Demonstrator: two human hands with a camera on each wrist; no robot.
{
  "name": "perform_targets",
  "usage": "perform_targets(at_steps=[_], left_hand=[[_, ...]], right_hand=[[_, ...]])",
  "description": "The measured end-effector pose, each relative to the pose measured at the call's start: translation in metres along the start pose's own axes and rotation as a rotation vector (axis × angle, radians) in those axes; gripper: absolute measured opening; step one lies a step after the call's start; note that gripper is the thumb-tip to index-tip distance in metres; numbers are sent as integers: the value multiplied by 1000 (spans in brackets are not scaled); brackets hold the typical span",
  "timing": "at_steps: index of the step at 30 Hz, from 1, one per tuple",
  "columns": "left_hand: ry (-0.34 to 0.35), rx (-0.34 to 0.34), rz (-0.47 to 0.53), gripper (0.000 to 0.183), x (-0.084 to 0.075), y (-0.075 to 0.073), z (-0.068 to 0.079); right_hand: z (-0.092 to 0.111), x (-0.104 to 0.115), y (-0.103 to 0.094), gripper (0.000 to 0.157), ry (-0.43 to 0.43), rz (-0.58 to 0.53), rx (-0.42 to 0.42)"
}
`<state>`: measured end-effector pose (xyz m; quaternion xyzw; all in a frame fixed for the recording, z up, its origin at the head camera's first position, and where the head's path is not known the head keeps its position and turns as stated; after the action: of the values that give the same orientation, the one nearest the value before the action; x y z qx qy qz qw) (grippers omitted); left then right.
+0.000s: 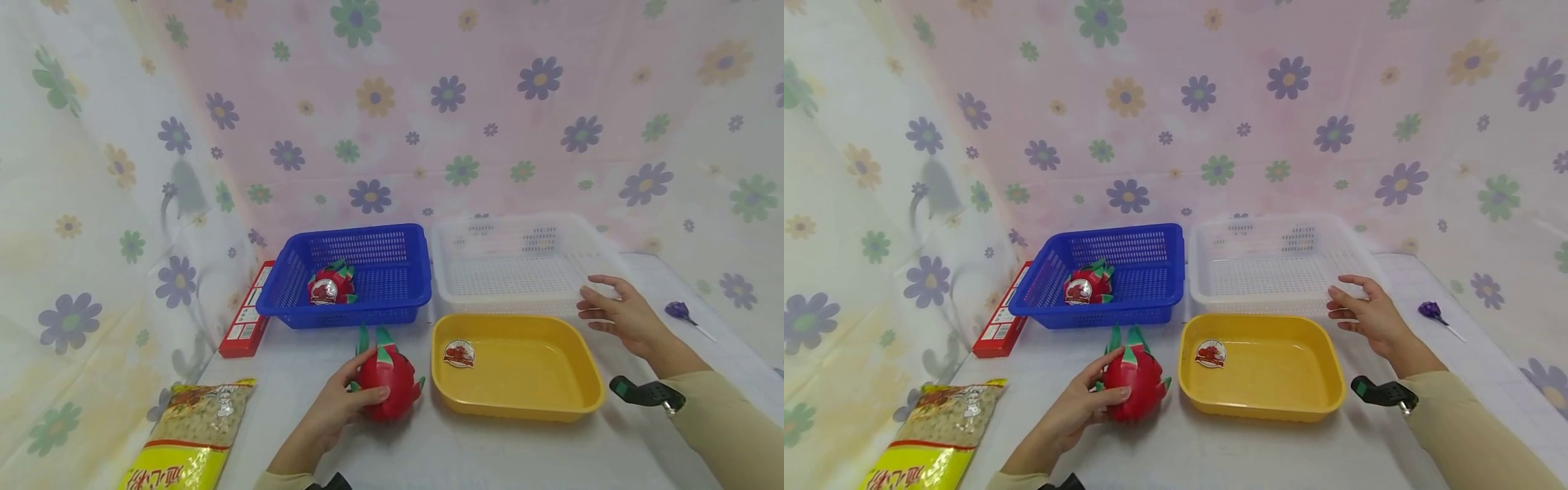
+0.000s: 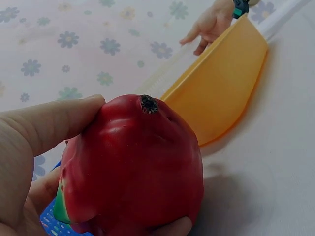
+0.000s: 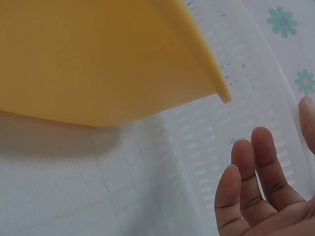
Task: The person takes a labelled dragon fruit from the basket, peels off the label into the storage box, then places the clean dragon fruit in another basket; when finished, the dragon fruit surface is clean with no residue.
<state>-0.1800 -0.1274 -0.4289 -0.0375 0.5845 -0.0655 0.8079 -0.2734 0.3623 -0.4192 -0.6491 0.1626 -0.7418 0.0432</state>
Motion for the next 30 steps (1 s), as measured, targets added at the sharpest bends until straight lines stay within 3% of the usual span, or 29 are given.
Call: perform_targets(at_steps=[6, 17, 24, 30], left_hand=[[-32, -2, -13, 81, -1, -5, 6], [-34, 33, -3, 80, -11, -8, 17], [-27, 29, -16, 79, -30, -8, 33], [18, 35, -8, 77, -49, -6, 42]], right_hand=[[1, 1, 0, 64, -7, -6, 5], [0, 3, 2, 66, 12, -50, 12], [0, 4, 1, 69, 9, -57, 14], [1, 5, 1, 78, 23, -16, 18]])
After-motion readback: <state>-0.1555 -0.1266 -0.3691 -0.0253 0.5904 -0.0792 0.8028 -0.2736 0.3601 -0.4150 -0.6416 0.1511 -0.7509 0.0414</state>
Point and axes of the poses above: each hand's wrist, its own z-axis away from the middle knuckle, its own y-axis out of the palm, x = y × z, the point moved 5 cm from there along -z, towards the middle knuckle, and after that the axes turned 10 degrees about -x, right-handed, at the moved point
